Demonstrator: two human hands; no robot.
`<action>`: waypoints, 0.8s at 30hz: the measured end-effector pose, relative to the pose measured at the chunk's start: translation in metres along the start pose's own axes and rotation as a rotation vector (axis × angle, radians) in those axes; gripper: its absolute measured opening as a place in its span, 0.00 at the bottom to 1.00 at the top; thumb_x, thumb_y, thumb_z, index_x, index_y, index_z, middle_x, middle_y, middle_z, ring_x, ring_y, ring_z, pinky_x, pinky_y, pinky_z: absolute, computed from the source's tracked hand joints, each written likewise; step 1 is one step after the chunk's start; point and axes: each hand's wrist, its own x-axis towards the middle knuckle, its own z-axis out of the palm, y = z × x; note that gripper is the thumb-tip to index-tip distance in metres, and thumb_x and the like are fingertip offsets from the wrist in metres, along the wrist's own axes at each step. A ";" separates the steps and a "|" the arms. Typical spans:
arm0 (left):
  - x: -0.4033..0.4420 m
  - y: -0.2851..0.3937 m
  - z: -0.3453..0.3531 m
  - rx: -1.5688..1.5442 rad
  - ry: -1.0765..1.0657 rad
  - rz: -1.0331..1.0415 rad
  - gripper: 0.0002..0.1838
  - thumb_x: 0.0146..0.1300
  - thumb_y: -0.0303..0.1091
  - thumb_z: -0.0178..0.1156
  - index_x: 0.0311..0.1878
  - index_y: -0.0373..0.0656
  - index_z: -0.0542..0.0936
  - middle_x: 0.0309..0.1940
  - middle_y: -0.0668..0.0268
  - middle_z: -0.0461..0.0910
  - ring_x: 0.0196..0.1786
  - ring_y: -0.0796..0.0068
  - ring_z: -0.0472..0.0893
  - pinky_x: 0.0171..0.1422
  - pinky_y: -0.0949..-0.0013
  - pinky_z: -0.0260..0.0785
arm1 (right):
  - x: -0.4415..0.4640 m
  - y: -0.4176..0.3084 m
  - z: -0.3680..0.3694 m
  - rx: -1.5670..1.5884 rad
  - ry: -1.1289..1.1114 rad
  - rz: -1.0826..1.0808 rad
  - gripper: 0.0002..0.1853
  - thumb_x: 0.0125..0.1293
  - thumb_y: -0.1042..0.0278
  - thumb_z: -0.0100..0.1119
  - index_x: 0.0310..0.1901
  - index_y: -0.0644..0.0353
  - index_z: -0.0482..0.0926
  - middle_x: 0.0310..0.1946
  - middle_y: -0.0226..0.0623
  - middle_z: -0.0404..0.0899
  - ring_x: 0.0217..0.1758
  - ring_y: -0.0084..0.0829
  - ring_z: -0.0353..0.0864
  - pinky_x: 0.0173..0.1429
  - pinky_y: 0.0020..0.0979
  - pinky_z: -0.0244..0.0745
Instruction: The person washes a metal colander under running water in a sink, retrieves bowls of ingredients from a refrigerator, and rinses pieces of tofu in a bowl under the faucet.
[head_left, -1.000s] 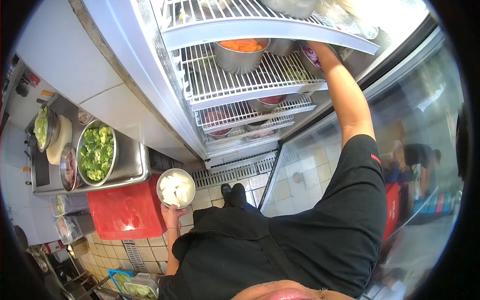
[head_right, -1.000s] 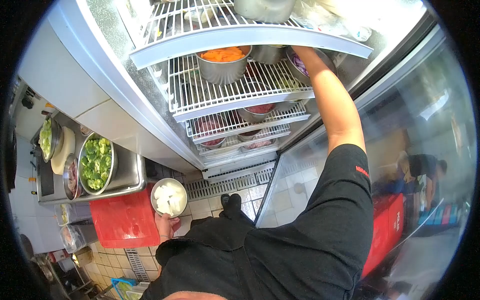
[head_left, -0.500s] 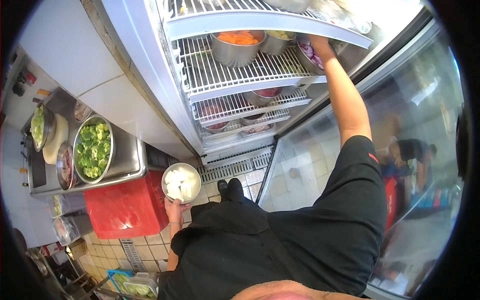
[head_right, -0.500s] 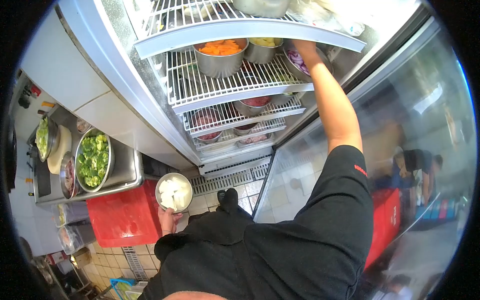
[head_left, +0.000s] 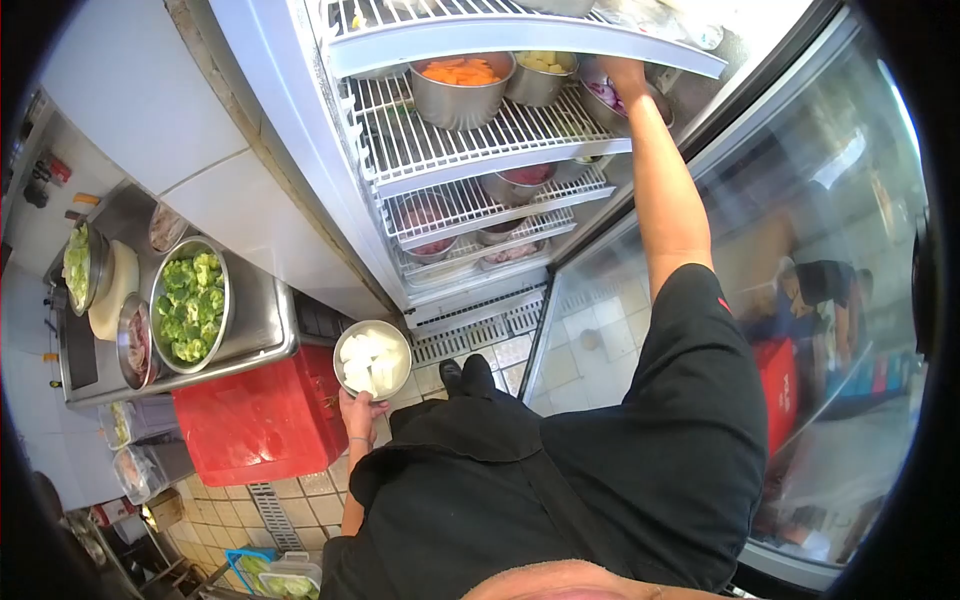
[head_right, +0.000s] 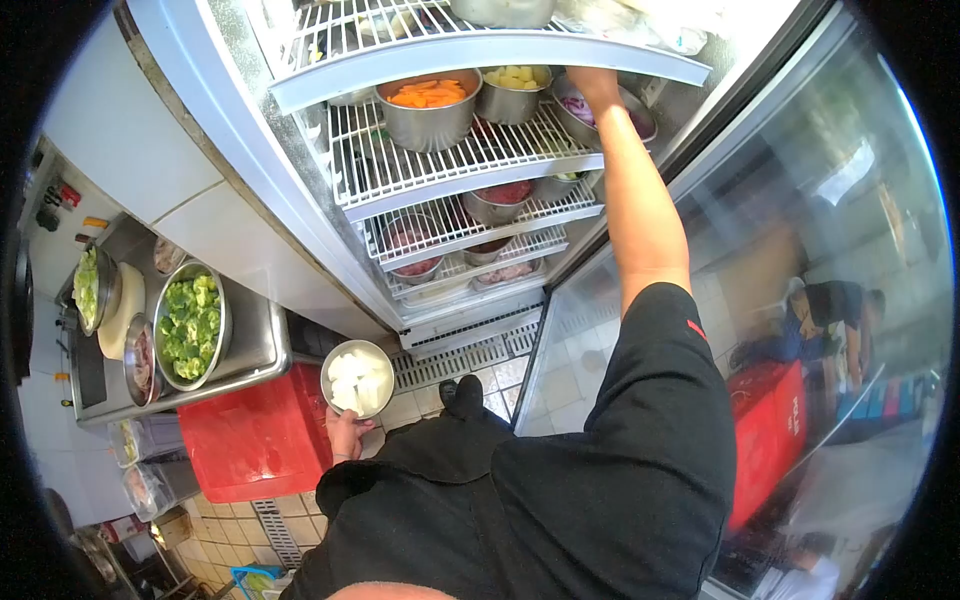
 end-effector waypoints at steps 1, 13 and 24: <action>0.000 0.000 0.000 0.015 0.003 -0.006 0.25 0.54 0.21 0.48 0.59 0.34 0.64 0.44 0.50 0.77 0.24 0.59 0.81 0.24 0.66 0.80 | -0.003 0.002 0.003 0.001 -0.001 -0.005 0.05 0.55 0.72 0.57 0.28 0.60 0.82 0.29 0.47 0.81 0.33 0.51 0.79 0.43 0.46 0.73; -0.027 0.058 0.024 0.116 -0.152 -0.031 0.27 0.61 0.24 0.48 0.67 0.40 0.67 0.52 0.56 0.79 0.43 0.63 0.84 0.34 0.65 0.81 | -0.003 0.051 0.028 -0.633 -0.545 -0.229 0.19 0.69 0.68 0.47 0.60 0.60 0.66 0.59 0.43 0.68 0.62 0.42 0.67 0.66 0.39 0.63; -0.020 0.073 -0.066 -0.065 0.182 0.075 0.25 0.57 0.23 0.51 0.61 0.33 0.67 0.38 0.54 0.81 0.24 0.66 0.82 0.26 0.66 0.79 | -0.017 0.182 0.116 -0.668 -0.442 -0.516 0.15 0.71 0.65 0.50 0.54 0.63 0.77 0.47 0.44 0.79 0.46 0.40 0.79 0.50 0.38 0.74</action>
